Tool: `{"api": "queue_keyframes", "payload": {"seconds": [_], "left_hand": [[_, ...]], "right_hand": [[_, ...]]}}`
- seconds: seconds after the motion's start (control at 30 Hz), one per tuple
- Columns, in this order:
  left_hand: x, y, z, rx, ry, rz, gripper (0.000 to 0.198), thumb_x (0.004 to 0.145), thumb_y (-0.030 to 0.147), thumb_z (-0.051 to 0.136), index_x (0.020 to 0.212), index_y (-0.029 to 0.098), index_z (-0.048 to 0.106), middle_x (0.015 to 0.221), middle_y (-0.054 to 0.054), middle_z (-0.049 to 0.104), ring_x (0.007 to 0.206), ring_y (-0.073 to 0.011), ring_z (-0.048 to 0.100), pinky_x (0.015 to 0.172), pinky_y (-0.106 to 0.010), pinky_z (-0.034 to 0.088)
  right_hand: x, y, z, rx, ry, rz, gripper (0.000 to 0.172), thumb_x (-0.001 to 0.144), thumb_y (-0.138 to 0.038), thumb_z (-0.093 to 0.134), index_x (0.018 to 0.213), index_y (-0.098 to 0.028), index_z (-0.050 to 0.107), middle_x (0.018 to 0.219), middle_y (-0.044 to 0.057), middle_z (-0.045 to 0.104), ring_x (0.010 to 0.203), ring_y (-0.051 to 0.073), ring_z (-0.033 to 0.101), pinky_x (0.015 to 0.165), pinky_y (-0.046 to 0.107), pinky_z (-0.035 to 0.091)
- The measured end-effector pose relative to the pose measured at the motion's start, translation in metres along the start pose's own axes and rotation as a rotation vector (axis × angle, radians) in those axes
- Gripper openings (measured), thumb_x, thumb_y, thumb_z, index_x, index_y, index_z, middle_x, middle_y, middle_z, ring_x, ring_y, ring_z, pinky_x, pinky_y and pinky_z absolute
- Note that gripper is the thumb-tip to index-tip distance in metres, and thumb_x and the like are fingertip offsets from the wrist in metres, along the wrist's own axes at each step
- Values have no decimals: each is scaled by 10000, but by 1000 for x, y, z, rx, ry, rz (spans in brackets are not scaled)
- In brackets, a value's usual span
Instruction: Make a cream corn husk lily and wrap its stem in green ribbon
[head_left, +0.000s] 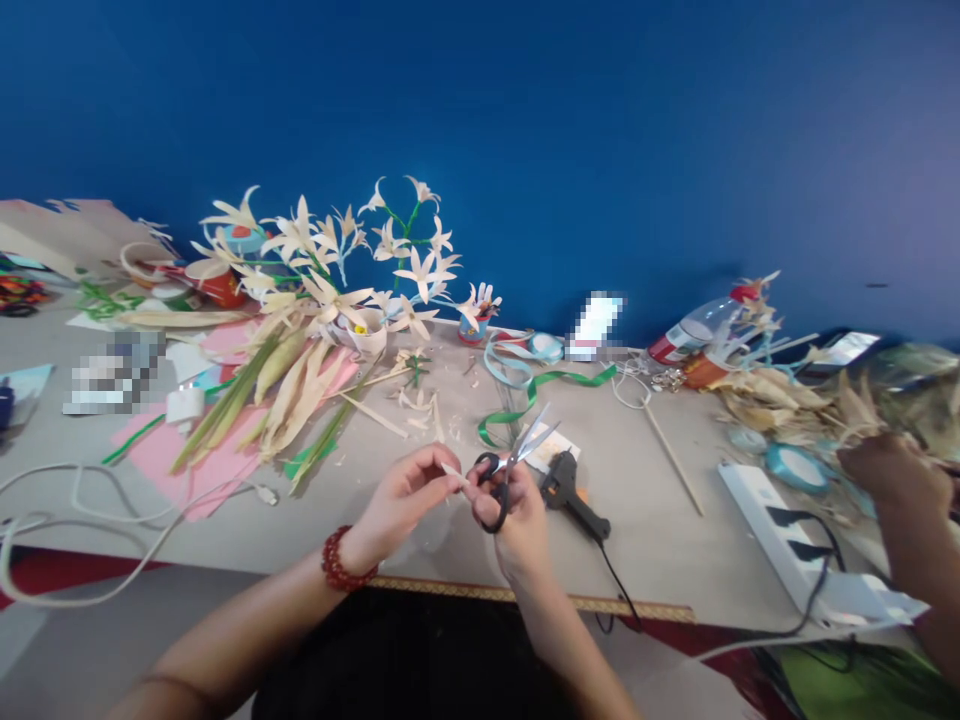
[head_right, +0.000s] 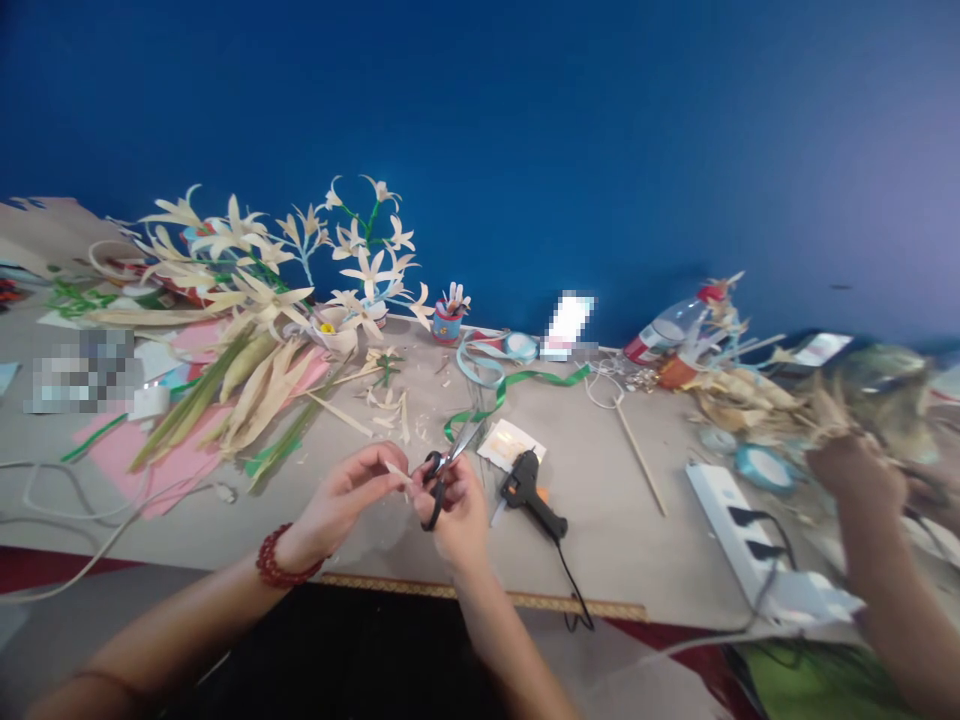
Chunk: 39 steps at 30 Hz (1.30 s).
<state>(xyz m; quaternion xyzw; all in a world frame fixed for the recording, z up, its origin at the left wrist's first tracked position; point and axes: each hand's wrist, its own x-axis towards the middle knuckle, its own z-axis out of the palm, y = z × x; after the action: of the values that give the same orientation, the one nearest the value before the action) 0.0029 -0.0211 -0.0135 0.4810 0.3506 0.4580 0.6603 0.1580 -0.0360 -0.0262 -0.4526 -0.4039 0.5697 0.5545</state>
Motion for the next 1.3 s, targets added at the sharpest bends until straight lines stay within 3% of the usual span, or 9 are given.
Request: {"api": "queue_keyframes", "payload": {"seconds": [0.13,0.27,0.43,0.8,1.1,1.3], "left_hand": [[1,2,1,-114,88,-8,112,832,256,681,798,174,613,841,-8,593,771,-127,539,744,-243,434],[4,9,3,-230,150,-12,100,818,238,689,774,175,625,950,-32,626,877,-153,576,858,-297,461],[5,7,12,-277,209,34,118,824,257,678,741,182,637,1027,-44,643,981,-177,572,911,-330,474],[6,0,18,-366,226,56,92,832,220,679,755,184,641,950,-17,624,901,-131,571,888,-280,462],[8,1,18,-332,243,42,114,806,248,697,737,178,639,927,-27,632,885,-150,591,870,-301,484],[9,7,7,-245,136,6,99,810,245,699,787,178,631,933,-30,655,861,-155,609,861,-317,489]], "right_hand": [[-3,1,-5,-40,-75,25,365,742,-436,778,861,-212,516,747,-25,557,527,80,428,473,211,338],[-16,8,-10,-94,-215,64,451,755,-593,715,818,-206,491,723,-11,552,525,89,411,473,223,319],[-27,12,-6,-124,-231,76,524,734,-691,668,830,-206,493,694,-9,552,540,106,422,499,232,332],[-25,10,-1,-120,-191,112,524,689,-673,718,739,-208,483,619,-34,520,547,112,457,541,229,390],[-27,17,-4,-96,-146,183,528,675,-650,742,712,-220,438,547,-68,484,449,90,449,465,210,372],[-21,8,-21,-135,-294,188,539,667,-664,742,743,-208,466,590,-40,546,501,109,514,510,218,385]]}}
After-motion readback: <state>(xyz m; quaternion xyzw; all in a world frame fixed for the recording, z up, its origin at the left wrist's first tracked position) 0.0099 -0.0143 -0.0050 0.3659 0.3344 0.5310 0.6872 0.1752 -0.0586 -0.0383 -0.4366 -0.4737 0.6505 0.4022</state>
